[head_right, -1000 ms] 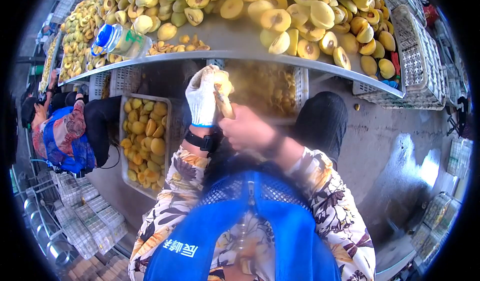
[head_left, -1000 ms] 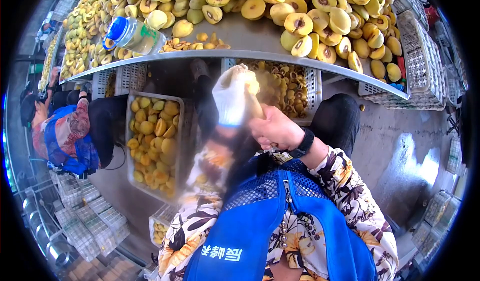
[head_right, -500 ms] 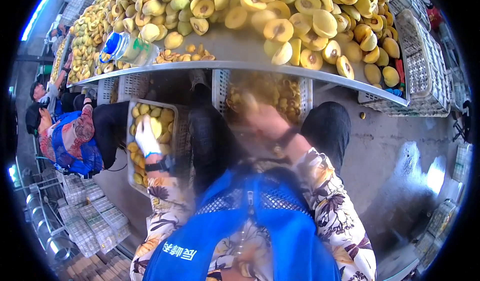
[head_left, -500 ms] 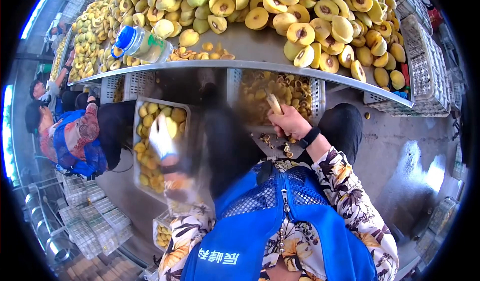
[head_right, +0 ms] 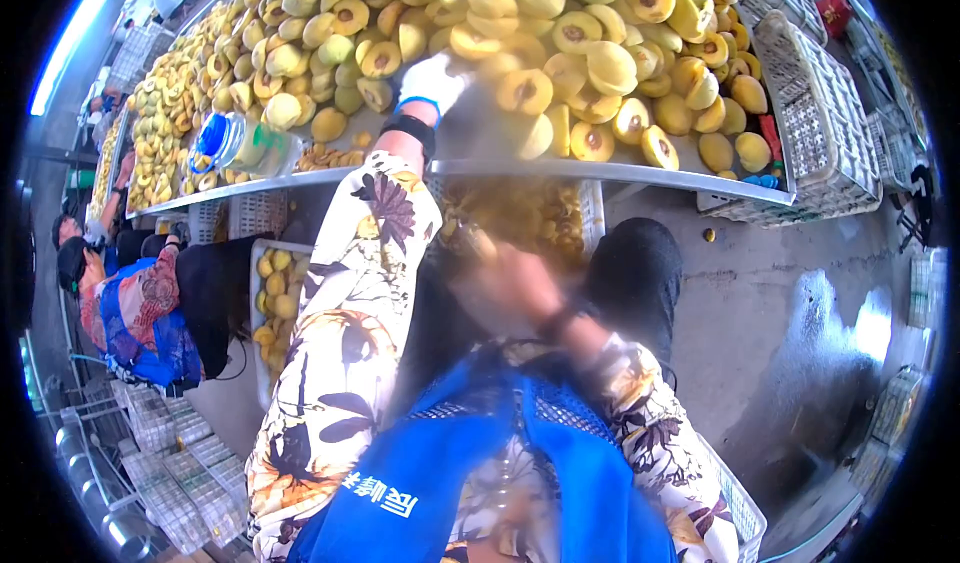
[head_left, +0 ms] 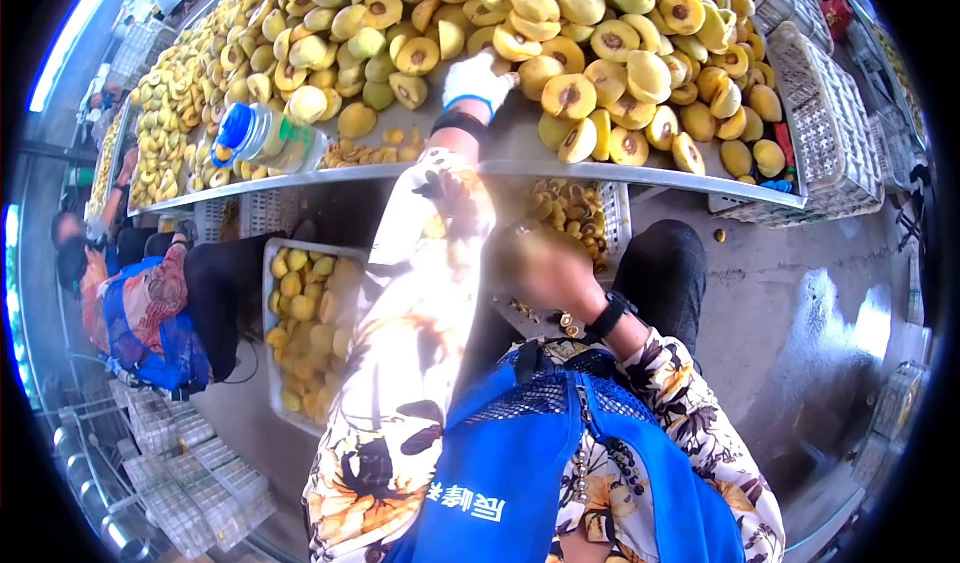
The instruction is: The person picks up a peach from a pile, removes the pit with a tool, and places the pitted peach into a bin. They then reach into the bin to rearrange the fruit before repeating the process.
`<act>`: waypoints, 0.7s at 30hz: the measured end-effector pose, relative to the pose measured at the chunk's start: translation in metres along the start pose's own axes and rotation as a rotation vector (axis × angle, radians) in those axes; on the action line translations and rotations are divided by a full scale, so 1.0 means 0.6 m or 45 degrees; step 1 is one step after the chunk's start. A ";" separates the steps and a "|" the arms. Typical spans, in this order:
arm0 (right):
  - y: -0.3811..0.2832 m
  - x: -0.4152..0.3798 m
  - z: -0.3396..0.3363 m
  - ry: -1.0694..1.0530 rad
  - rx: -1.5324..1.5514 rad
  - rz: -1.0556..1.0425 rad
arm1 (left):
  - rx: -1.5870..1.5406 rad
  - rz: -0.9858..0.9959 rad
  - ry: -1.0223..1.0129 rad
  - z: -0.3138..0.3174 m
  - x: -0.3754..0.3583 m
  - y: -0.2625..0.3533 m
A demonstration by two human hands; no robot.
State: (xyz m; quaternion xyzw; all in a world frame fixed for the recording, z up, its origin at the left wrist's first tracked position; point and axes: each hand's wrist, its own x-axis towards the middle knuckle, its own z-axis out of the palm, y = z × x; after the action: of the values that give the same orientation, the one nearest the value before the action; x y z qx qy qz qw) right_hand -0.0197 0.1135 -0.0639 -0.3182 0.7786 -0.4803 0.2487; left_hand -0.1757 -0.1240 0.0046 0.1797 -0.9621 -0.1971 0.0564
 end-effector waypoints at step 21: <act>-0.103 0.093 -0.027 0.253 -0.165 -0.241 | -2.347 -0.819 -0.294 -0.069 -0.377 -0.004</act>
State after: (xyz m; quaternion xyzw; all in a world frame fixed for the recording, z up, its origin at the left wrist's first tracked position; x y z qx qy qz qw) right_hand -0.0527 0.0611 -0.0058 -0.3564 0.7953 -0.4793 0.1032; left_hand 0.0425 -0.0579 0.0329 0.2984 -0.3362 -0.8929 0.0239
